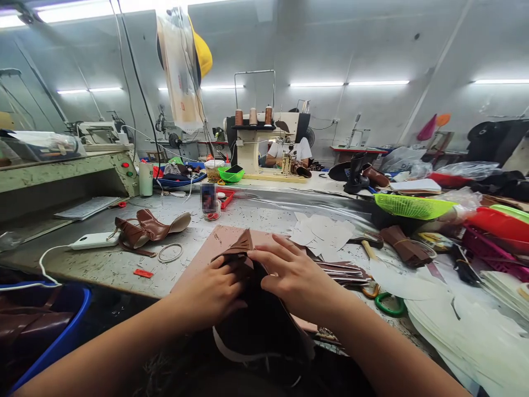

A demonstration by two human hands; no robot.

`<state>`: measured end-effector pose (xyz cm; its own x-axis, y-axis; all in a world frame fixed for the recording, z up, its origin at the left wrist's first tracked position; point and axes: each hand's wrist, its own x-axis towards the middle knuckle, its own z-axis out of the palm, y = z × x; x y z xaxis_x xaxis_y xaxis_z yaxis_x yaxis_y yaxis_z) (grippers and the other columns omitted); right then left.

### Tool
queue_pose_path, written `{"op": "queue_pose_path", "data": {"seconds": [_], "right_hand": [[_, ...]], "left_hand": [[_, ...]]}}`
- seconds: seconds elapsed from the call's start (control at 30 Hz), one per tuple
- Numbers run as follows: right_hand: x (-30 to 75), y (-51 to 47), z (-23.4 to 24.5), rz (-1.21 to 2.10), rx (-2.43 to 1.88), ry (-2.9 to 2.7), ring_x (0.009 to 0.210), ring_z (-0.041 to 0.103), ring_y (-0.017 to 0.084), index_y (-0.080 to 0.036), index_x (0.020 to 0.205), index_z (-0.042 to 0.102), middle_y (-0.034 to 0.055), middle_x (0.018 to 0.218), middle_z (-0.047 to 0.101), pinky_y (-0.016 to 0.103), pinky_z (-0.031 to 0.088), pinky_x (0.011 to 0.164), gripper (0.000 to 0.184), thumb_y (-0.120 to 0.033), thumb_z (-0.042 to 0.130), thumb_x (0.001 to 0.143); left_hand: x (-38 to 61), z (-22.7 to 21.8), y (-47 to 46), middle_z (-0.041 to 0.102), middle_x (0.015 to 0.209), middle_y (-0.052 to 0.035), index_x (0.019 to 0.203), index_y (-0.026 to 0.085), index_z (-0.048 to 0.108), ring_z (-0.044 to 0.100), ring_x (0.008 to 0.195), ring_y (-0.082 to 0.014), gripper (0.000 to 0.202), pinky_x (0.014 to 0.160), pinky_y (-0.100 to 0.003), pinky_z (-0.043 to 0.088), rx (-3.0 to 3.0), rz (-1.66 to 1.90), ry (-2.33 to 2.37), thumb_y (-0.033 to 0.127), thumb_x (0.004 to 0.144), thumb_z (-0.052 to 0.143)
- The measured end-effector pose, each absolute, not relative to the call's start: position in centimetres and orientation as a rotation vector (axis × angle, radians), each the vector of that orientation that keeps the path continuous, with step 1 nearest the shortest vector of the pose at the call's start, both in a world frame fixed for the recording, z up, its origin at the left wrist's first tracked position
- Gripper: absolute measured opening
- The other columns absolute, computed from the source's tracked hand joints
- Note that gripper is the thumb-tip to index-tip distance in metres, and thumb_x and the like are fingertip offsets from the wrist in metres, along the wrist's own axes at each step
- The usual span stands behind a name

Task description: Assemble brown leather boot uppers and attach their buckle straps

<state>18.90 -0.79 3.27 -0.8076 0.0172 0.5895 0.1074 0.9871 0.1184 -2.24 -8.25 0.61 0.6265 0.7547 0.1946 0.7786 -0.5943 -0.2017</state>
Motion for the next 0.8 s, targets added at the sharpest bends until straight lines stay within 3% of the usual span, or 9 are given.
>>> {"op": "queue_pose_path", "data": {"seconds": [0.1, 0.17, 0.3, 0.4, 0.47, 0.53, 0.6, 0.73, 0.8], "right_hand": [[19.7, -0.3, 3.8, -0.353, -0.132, -2.51, 0.117, 0.047, 0.024, -0.018, 0.068, 0.064, 0.011, 0.123, 0.055, 0.049, 0.029, 0.105, 0.025, -0.012, 0.049, 0.087], [19.9, 0.4, 3.8, -0.415, -0.147, -2.482, 0.116, 0.047, 0.025, -0.017, 0.07, 0.064, 0.0121, 0.122, 0.056, 0.05, 0.03, 0.104, 0.021, -0.012, 0.052, 0.086], [19.8, 2.5, 2.4, -0.243, -0.348, -2.614, 0.108, 0.054, 0.028, -0.018, 0.081, 0.067, 0.0124, 0.12, 0.058, 0.051, 0.041, 0.094, 0.023, -0.002, 0.051, 0.078], [20.1, 3.6, -0.5, 0.384, -0.557, -2.763, 0.091, 0.063, 0.021, -0.021, 0.091, 0.066, 0.0062, 0.1, 0.067, 0.038, 0.052, 0.081, 0.04, 0.003, 0.043, 0.068], [20.6, 3.7, -3.2, 0.713, -0.644, -2.597, 0.094, 0.062, 0.021, -0.021, 0.099, 0.06, 0.0058, 0.103, 0.066, 0.036, 0.052, 0.081, 0.039, -0.003, 0.046, 0.067], [21.0, 3.3, -6.1, 0.801, -0.702, -2.31, 0.105, 0.056, 0.026, -0.021, 0.105, 0.053, 0.0101, 0.12, 0.057, 0.04, 0.05, 0.084, 0.039, -0.014, 0.056, 0.067], [20.9, 2.7, -8.7, 0.79, -0.759, -2.049, 0.102, 0.057, 0.026, -0.021, 0.102, 0.051, 0.0102, 0.116, 0.057, 0.04, 0.05, 0.079, 0.035, -0.019, 0.057, 0.067], [19.5, 2.2, -9.9, 0.792, -0.788, -1.851, 0.073, 0.061, 0.018, -0.021, 0.114, 0.04, 0.0028, 0.082, 0.061, 0.034, 0.051, 0.066, 0.035, -0.022, 0.045, 0.079], [18.8, 2.3, -8.2, 0.856, -0.768, -1.77, 0.069, 0.061, 0.017, -0.021, 0.118, 0.039, 0.0011, 0.077, 0.061, 0.031, 0.05, 0.065, 0.038, -0.027, 0.046, 0.082]], "left_hand": [[-2.9, 0.3, -7.7, 0.067, 0.097, -0.0197, 0.105, 0.002, 0.062, 0.055, 0.107, -0.0331, 0.066, 0.102, -0.045, 0.032, -2.484, 0.037, -1.389, 0.06, 0.08, 0.046], [-3.1, -0.1, -7.0, 0.063, 0.105, -0.0245, 0.112, -0.003, 0.057, 0.051, 0.112, -0.0358, 0.073, 0.102, -0.044, 0.032, -2.391, 0.018, -1.485, 0.061, 0.078, 0.049], [-3.4, -2.0, -4.8, 0.059, 0.114, -0.0248, 0.114, -0.002, 0.057, 0.047, 0.118, -0.0354, 0.063, 0.102, -0.043, 0.032, -2.349, -0.038, -1.533, 0.049, 0.077, 0.059], [-3.7, -4.4, -3.6, 0.063, 0.11, -0.0185, 0.107, 0.008, 0.062, 0.054, 0.109, -0.0331, 0.051, 0.096, -0.044, 0.039, -2.386, -0.055, -1.515, 0.044, 0.072, 0.065], [-3.7, -5.7, -3.6, 0.064, 0.108, -0.0167, 0.103, 0.011, 0.064, 0.057, 0.104, -0.0322, 0.042, 0.09, -0.044, 0.043, -2.402, -0.105, -1.489, 0.039, 0.071, 0.066], [-3.4, -6.3, -4.1, 0.067, 0.1, -0.0143, 0.093, 0.013, 0.066, 0.06, 0.097, -0.0288, 0.026, 0.086, -0.041, 0.045, -2.434, -0.164, -1.426, 0.032, 0.076, 0.061], [-2.7, -6.0, -4.6, 0.068, 0.094, -0.0112, 0.088, 0.015, 0.067, 0.061, 0.093, -0.0247, 0.017, 0.086, -0.038, 0.045, -2.467, -0.23, -1.341, 0.024, 0.082, 0.053], [-0.9, -2.5, -3.8, 0.057, 0.123, -0.0133, 0.115, 0.017, 0.057, 0.048, 0.117, -0.0279, 0.032, 0.098, -0.042, 0.034, -2.411, -0.529, -1.317, 0.02, 0.085, 0.05], [-0.2, 0.1, -2.5, 0.056, 0.122, -0.0163, 0.12, 0.014, 0.054, 0.048, 0.116, -0.0311, 0.04, 0.095, -0.043, 0.036, -2.473, -0.489, -1.548, 0.023, 0.081, 0.057]]}}
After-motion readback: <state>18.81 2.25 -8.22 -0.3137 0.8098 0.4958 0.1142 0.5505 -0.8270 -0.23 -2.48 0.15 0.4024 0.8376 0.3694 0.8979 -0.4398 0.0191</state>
